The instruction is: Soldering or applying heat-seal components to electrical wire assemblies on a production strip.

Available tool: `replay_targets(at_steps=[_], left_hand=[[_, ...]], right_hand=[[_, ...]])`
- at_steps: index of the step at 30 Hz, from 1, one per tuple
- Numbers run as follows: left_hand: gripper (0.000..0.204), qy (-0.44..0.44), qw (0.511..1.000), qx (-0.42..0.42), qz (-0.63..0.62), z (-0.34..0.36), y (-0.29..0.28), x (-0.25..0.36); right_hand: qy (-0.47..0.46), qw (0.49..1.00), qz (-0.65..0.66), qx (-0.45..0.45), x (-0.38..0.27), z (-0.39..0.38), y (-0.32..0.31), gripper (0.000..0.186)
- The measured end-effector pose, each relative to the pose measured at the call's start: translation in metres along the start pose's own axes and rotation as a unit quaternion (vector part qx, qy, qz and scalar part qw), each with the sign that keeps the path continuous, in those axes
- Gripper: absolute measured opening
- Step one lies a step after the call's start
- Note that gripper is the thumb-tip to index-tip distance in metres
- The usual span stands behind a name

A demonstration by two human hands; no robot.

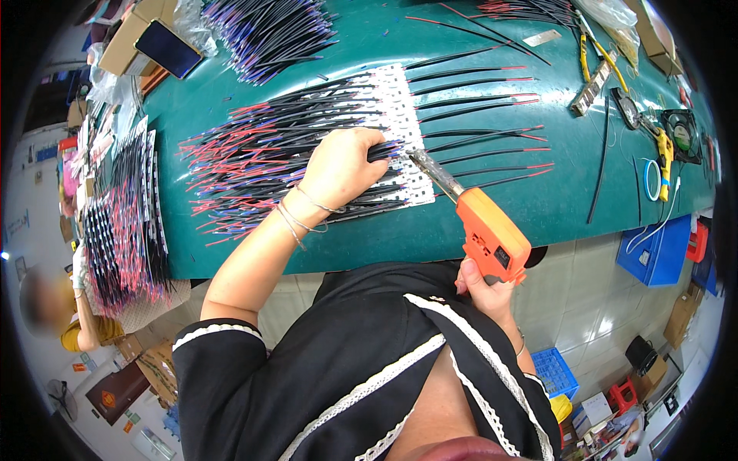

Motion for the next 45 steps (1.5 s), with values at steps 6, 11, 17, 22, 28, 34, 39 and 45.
replay_targets(at_steps=[6,11,17,22,28,34,39,45], left_hand=[[0.020,-0.018,1.000,-0.006,0.018,0.000,0.002,0.001],[0.017,-0.017,0.999,-0.016,0.045,0.002,0.002,0.002],[0.017,-0.007,0.999,-0.015,0.033,0.003,0.002,0.001],[0.017,0.010,0.999,-0.003,0.039,0.004,0.002,0.002],[0.016,0.019,0.999,-0.011,0.045,0.006,0.001,0.004],[0.017,0.015,0.998,-0.027,0.055,0.007,0.001,0.005],[0.018,0.016,0.998,-0.029,0.052,0.007,0.001,0.004],[0.020,0.020,0.997,-0.031,0.060,0.007,0.002,0.004]], right_hand=[[-0.013,1.000,-0.007,-0.013,0.000,0.002,0.003,0.029],[-0.022,0.998,-0.055,-0.022,-0.001,0.005,0.005,0.026],[-0.047,0.995,-0.079,-0.022,-0.003,0.006,0.006,0.024],[-0.057,0.993,-0.101,-0.013,-0.003,0.005,0.010,0.024],[-0.072,0.982,-0.172,0.014,-0.009,0.002,0.016,0.026],[-0.076,0.979,-0.187,0.018,-0.008,0.000,0.018,0.025],[-0.024,0.993,-0.101,0.061,-0.003,-0.006,0.012,0.036],[-0.017,0.997,-0.030,0.064,-0.006,-0.007,0.010,0.036]])
Point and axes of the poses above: each hand's wrist, its own z-axis towards the middle knuckle, its own y-axis out of the palm, x = y × z, the point moved 3 cm from there along z, towards the middle knuckle, and after that the axes turned 3 degrees about x, right-handed, at the moved point
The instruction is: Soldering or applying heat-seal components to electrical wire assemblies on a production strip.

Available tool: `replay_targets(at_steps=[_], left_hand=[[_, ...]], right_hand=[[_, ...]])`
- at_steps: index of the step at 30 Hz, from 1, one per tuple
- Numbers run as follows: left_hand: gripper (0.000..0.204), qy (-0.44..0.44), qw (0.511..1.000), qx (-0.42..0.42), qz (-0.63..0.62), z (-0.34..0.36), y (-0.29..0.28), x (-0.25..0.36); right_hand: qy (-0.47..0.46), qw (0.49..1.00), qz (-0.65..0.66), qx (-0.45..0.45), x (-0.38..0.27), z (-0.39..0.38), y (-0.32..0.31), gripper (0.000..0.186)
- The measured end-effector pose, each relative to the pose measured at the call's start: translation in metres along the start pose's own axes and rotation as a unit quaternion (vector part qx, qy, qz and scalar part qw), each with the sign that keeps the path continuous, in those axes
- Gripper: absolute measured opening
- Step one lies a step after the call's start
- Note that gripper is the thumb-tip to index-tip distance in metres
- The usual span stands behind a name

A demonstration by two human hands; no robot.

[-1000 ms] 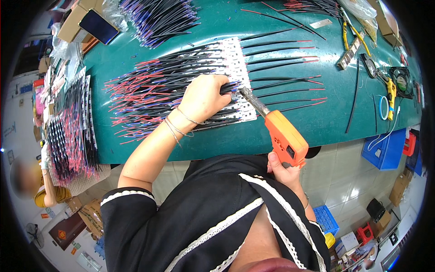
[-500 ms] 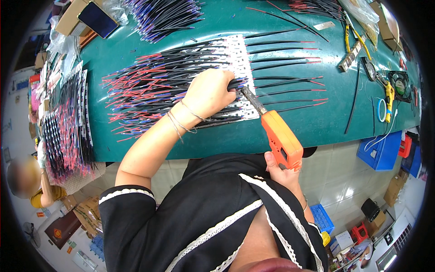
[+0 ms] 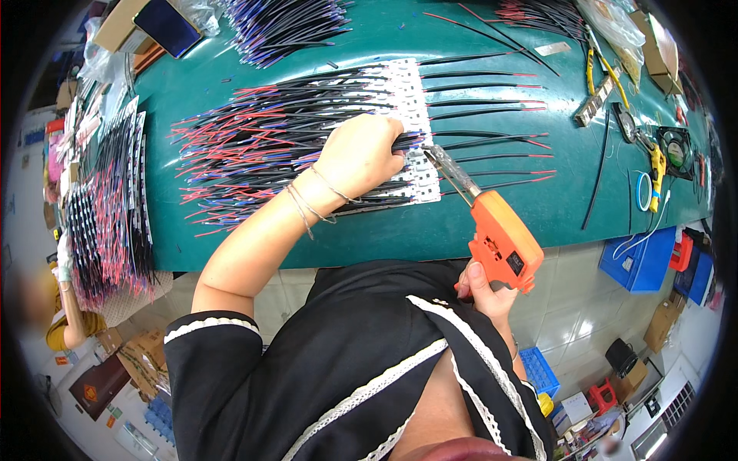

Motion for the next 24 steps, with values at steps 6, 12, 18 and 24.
replay_targets(at_steps=[6,12,18,24], left_hand=[[0.020,-0.012,1.000,-0.010,-0.001,0.001,0.000,-0.001],[0.019,-0.001,1.000,-0.017,-0.006,0.002,-0.001,-0.001],[0.019,0.004,1.000,-0.016,-0.006,0.001,-0.001,0.000],[0.019,-0.012,1.000,-0.027,0.005,0.000,0.001,0.003]], right_hand=[[0.005,0.999,-0.016,-0.028,-0.005,0.000,0.003,0.030],[0.023,0.999,-0.018,-0.033,0.000,-0.001,0.004,0.025],[0.030,0.999,-0.007,-0.040,0.005,0.000,0.003,0.034],[-0.015,0.996,-0.072,-0.053,0.005,0.000,0.002,0.032]])
Point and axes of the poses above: each hand's wrist, its own z-axis towards the middle knuckle, its own y-axis out of the palm, x = y × z, the point moved 3 cm from there along z, towards the middle knuckle, and after that the axes turned 3 degrees about x, right-handed, at the moved point
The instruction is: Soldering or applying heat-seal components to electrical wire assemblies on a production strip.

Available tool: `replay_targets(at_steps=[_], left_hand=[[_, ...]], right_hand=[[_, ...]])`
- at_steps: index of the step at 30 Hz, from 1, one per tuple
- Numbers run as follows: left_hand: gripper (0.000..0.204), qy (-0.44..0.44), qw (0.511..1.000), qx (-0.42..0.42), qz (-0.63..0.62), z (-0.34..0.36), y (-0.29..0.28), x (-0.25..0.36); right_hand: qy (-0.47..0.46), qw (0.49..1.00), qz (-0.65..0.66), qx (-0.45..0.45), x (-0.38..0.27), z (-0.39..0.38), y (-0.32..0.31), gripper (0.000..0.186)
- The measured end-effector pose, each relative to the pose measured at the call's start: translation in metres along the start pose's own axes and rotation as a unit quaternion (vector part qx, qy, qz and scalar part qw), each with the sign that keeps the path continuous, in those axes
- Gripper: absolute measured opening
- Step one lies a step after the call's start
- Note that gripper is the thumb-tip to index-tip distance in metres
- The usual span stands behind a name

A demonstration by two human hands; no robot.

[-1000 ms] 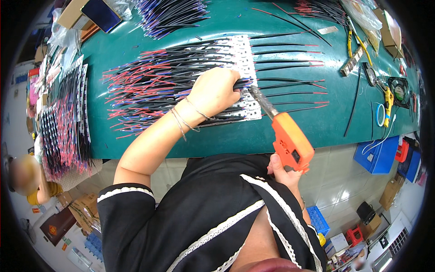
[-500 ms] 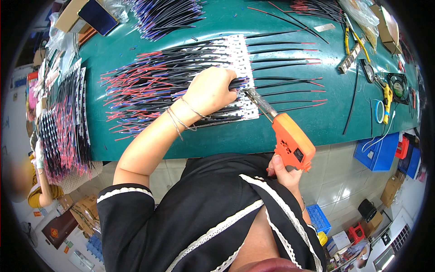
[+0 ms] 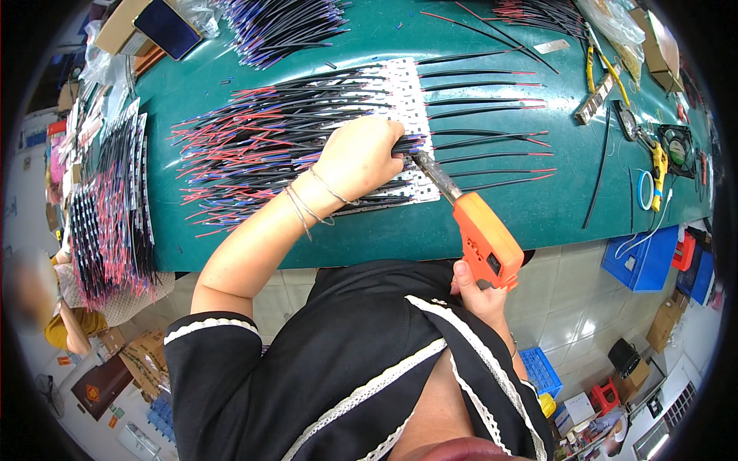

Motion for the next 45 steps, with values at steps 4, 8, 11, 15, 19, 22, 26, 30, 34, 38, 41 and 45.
replay_targets(at_steps=[4,8,11,15,19,22,26,30,34,38,41,45], left_hand=[[0.018,-0.005,1.000,0.000,0.005,-0.001,0.000,0.001],[0.018,0.015,1.000,0.008,0.008,0.000,0.000,0.000],[0.018,0.028,1.000,0.001,-0.003,0.002,0.000,-0.002],[0.019,0.038,0.999,-0.003,-0.026,0.000,-0.002,-0.005],[0.016,0.046,0.995,-0.015,-0.088,-0.005,-0.014,-0.006],[0.009,0.054,0.990,0.098,-0.081,-0.004,-0.036,-0.001],[0.016,0.097,0.981,0.150,-0.079,0.001,-0.060,0.012],[0.014,0.091,0.983,0.132,-0.084,0.011,-0.052,0.017],[0.015,0.012,0.998,0.030,-0.057,0.015,-0.031,0.001],[0.019,0.009,0.998,0.039,-0.041,0.014,-0.019,-0.009],[0.019,0.004,0.999,0.037,-0.021,0.014,-0.016,-0.012],[0.019,0.003,0.999,0.039,-0.018,0.013,-0.015,-0.012]], right_hand=[[0.002,0.999,0.040,0.015,0.002,-0.001,-0.002,0.026],[-0.008,0.997,0.081,0.019,0.000,0.001,-0.010,0.032],[-0.002,0.992,0.119,0.039,-0.002,0.006,-0.018,0.034],[0.001,0.991,0.128,0.032,-0.005,0.012,-0.022,0.036],[0.007,0.992,0.127,0.019,-0.007,0.017,-0.023,0.038],[-0.003,0.992,0.127,0.002,-0.009,0.021,-0.023,0.040],[-0.001,0.992,0.125,0.001,-0.012,0.024,-0.021,0.039],[0.003,0.992,0.125,0.009,-0.013,0.024,-0.017,0.039],[0.013,0.993,0.119,-0.001,-0.011,0.023,-0.012,0.037],[0.025,0.992,0.123,-0.014,-0.007,0.024,-0.008,0.032],[0.026,0.993,0.113,-0.017,-0.007,0.025,-0.005,0.027],[0.050,0.993,0.107,-0.010,-0.008,0.026,-0.002,0.021]])
Point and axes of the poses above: each hand's wrist, its own z-axis towards the middle knuckle, its own y-axis out of the palm, x = y × z, the point moved 3 cm from there along z, towards the middle knuckle, and after that the axes turned 3 degrees about x, right-handed, at the moved point
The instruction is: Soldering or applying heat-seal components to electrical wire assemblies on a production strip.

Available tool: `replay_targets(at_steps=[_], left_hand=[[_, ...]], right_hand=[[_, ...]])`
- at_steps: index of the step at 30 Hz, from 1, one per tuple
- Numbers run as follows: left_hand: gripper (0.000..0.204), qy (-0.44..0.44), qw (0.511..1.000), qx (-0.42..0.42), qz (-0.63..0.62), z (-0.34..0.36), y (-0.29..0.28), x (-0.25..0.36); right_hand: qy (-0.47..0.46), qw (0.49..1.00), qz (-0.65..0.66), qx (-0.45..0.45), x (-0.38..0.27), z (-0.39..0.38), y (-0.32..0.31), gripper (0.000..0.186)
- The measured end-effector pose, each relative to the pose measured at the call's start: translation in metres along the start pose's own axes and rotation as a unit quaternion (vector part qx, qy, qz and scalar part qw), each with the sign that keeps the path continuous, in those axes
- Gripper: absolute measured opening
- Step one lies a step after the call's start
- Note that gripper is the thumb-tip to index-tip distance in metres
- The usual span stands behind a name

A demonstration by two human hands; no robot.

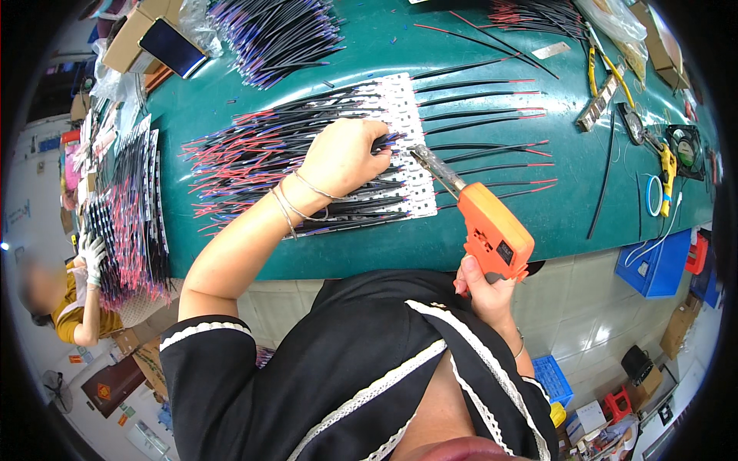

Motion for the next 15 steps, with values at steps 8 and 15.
replay_targets(at_steps=[8,15], left_hand=[[0.017,0.009,1.000,-0.006,0.015,-0.0010,0.0030,-0.0002],[0.017,0.015,1.000,-0.009,0.025,-0.0014,0.0050,-0.0022]], right_hand=[[0.028,1.000,0.004,-0.012,0.0044,0.0017,0.0041,0.029],[0.033,0.999,-0.028,-0.003,0.0052,0.0009,0.0056,0.028]])
Point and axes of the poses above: each hand's wrist, its own z-axis towards the middle knuckle, its own y-axis out of the palm, x = y × z, the point moved 3 cm from there along z, towards the middle knuckle, and after that the axes turned 3 degrees about x, right-handed, at the moved point
